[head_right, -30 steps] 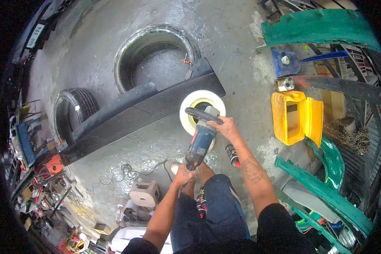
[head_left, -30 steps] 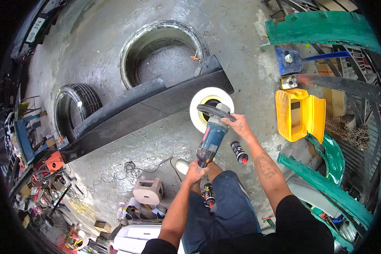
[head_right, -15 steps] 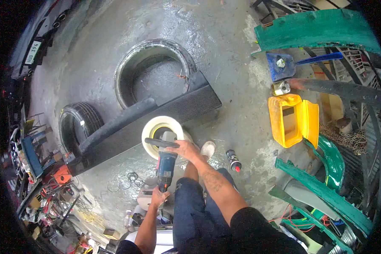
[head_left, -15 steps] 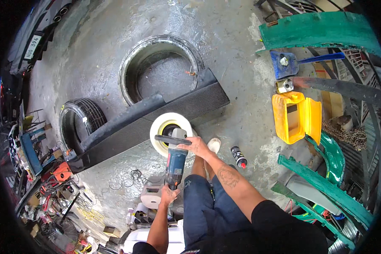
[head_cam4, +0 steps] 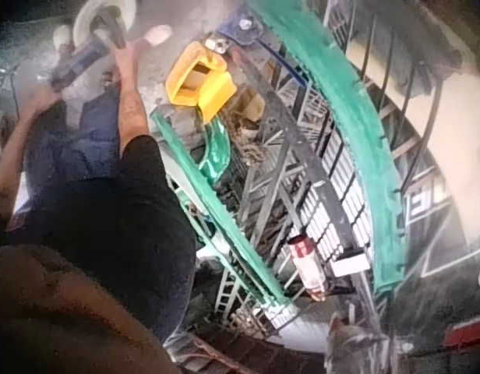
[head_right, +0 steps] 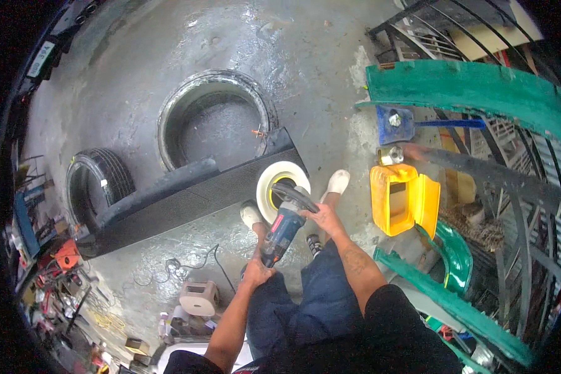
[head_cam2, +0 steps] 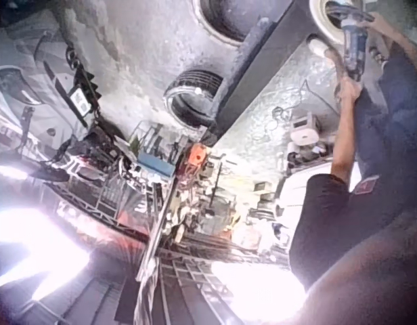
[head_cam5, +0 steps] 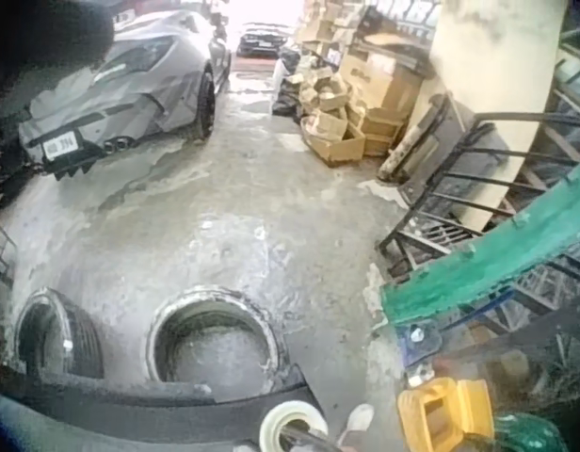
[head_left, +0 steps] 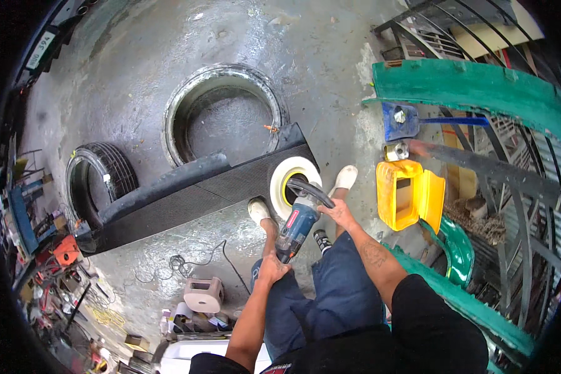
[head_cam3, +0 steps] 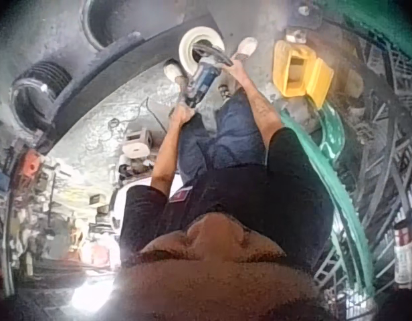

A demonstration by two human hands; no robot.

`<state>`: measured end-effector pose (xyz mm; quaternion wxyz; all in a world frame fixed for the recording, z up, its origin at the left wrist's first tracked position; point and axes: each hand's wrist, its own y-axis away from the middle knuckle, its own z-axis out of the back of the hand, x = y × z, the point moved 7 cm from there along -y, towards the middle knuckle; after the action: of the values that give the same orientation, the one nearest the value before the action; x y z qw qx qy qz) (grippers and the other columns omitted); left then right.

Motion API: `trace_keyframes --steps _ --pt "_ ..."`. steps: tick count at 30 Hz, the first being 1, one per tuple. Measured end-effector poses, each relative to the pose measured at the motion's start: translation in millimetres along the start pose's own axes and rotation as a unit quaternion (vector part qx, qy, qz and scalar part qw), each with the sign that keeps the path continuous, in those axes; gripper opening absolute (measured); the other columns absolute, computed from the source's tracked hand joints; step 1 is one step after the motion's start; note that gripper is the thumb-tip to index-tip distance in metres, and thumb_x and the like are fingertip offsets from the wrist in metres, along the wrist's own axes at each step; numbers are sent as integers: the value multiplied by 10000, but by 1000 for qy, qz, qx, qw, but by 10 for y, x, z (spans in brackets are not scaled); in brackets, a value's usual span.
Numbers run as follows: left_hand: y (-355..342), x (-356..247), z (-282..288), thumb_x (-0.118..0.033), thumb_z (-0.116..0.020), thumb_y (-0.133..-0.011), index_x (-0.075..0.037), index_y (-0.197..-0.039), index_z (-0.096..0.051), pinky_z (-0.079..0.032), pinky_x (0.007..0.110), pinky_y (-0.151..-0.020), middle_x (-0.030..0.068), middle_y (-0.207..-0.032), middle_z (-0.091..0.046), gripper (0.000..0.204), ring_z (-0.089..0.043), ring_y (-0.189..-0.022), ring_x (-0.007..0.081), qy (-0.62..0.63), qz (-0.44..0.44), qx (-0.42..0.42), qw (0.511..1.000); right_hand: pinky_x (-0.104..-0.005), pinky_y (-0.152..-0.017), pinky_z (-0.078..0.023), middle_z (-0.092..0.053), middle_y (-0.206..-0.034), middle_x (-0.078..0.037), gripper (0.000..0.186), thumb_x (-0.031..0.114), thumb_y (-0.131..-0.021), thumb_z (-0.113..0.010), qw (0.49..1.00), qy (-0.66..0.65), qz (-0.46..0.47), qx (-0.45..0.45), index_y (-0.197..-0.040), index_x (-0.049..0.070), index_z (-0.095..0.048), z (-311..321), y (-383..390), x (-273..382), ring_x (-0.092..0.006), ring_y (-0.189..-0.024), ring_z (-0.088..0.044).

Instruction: The person uses a power polisher to buff a long black carbon fiber component, moving the tool steadily along its surface.

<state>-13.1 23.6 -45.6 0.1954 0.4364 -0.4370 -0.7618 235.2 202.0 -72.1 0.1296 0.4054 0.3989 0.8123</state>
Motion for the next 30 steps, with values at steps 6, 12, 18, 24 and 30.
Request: trace_keyframes --steps 6,12,18,24,30 --pt "141 -627 -183 -249 -764 -660 117 -1075 -545 -510 458 -855 348 -962 -637 595 -638 -954 453 1 31 -42 999 -326 -747 -481 -680 -828 -90 522 497 -780 -749 998 16 -13 60 -1019 37 -688 323 -191 -15 -154 -783 -616" --pt "319 -1157 -728 -279 -760 -656 102 -1055 -518 -522 466 -809 325 -901 -652 603 -649 -887 453 27 159 -107 981 -309 -759 -486 -697 -845 -59 537 447 -722 -821 982 -103 33 157 -1008 8 -706 618 -477 14 -120 -812 -608" --pt "243 -1675 -1237 -293 -757 -673 73 -1019 -521 -527 482 -788 327 -883 -649 557 -649 -867 458 45 242 -141 959 -299 -747 -490 -691 -841 -91 657 521 -703 -804 976 -15 58 208 -1045 -26 -683 1054 -673 151 -161 -808 -631" --pt "65 -1962 -1610 -280 -750 -680 43 -1001 -495 -524 498 -775 311 -856 -650 523 -641 -849 472 76 281 -198 936 -276 -670 -473 -650 -764 -58 700 645 -779 -666 981 -24 17 192 -958 -32 -684 1130 -931 34 -148 -710 -602" --pt "-133 -2072 -2044 -313 -782 -694 29 -1001 -457 -530 492 -739 264 -807 -648 563 -648 -797 449 80 276 -273 918 -258 -522 -369 -560 -579 -7 566 576 -887 -563 985 -130 -44 104 -651 66 -627 1209 -1040 -48 -104 -532 -505"
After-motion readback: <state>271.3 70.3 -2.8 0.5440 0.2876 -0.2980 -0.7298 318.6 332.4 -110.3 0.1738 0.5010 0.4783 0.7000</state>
